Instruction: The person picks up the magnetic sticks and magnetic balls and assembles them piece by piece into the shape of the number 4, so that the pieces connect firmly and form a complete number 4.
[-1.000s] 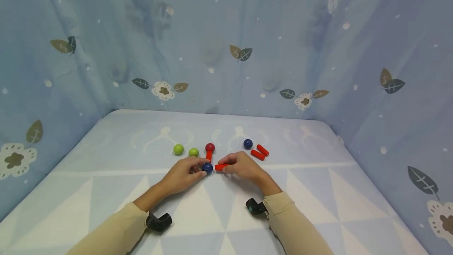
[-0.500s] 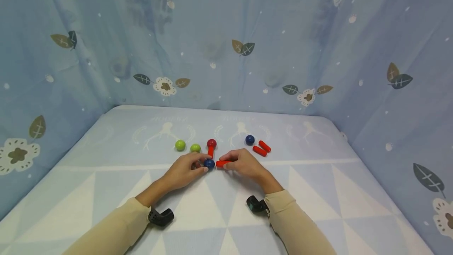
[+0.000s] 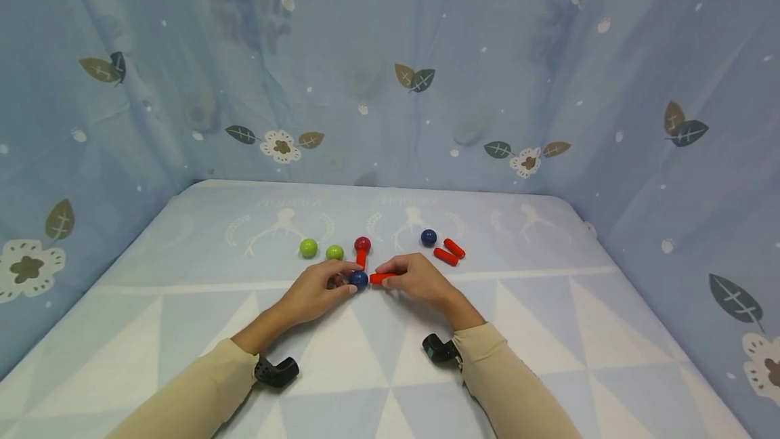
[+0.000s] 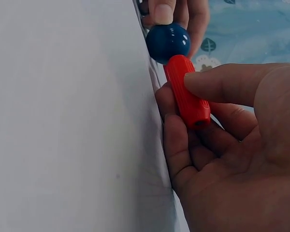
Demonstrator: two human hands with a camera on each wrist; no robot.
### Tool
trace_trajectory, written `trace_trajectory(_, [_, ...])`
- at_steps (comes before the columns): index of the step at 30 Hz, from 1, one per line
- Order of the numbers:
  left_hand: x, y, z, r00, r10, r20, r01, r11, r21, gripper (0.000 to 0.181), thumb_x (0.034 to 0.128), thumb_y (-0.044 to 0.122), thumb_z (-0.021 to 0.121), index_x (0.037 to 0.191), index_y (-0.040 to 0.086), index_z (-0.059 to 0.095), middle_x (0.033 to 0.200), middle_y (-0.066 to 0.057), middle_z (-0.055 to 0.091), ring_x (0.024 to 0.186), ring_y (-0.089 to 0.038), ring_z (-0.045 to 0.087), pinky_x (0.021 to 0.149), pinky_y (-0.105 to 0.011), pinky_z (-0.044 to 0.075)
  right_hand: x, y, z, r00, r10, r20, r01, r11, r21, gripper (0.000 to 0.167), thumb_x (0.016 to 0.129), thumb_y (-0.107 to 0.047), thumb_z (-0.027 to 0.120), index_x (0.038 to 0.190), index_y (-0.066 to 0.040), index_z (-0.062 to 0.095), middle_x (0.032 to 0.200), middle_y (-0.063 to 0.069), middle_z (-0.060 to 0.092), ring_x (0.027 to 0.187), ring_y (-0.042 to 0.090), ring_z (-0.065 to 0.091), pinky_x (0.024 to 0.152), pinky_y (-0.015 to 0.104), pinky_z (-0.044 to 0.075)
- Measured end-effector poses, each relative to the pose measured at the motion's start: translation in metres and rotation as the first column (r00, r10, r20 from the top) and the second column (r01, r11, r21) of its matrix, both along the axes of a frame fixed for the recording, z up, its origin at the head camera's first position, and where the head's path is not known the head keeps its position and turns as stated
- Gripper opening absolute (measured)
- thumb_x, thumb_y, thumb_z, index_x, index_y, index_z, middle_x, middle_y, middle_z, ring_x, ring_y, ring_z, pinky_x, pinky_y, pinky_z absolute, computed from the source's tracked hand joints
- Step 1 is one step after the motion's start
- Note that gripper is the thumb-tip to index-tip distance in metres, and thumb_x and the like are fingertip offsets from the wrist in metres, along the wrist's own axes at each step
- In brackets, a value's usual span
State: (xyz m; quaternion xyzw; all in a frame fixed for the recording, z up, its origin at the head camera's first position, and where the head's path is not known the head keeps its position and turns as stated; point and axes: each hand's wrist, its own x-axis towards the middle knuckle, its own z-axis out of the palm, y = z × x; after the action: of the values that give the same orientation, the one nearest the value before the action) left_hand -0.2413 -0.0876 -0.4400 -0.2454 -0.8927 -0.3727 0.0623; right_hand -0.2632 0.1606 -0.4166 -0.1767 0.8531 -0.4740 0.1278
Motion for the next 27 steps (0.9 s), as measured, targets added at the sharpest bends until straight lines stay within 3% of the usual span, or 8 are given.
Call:
trace_trajectory(17, [0.0005,0.0002,-0.0011,1.0,-0.008,0.016,0.008,1.0,0.009,0.033,0.0903,0.02,0.076,0.123,0.018,0.069,0.096,0.011,0.066,0.078,-0.006,0.058,0.071,-0.029,0.049,0.0045,-0.003,0.0014,1.0,0.003,-0.007,-0.004,1.0,-0.015,0.022,0.091,-0.009,0.07,0.112,-0.014,0.076,0.105,0.0,0.07,0.097,0.022,0.056,0.081,0.035,0.047])
trace_trajectory(27, [0.003,0.0006,0.0027,1.0,0.001,-0.017,-0.002,0.998,-0.067,0.042,0.0911,0.031,0.075,0.132,0.025,0.067,0.104,0.008,0.064,0.08,-0.005,0.057,0.07,-0.029,0.047,0.0034,-0.0047,-0.0005,1.0,0.014,0.004,-0.014,0.999,-0.042,0.02,0.091,-0.01,0.071,0.111,-0.012,0.074,0.103,0.001,0.07,0.092,0.022,0.056,0.078,0.035,0.046])
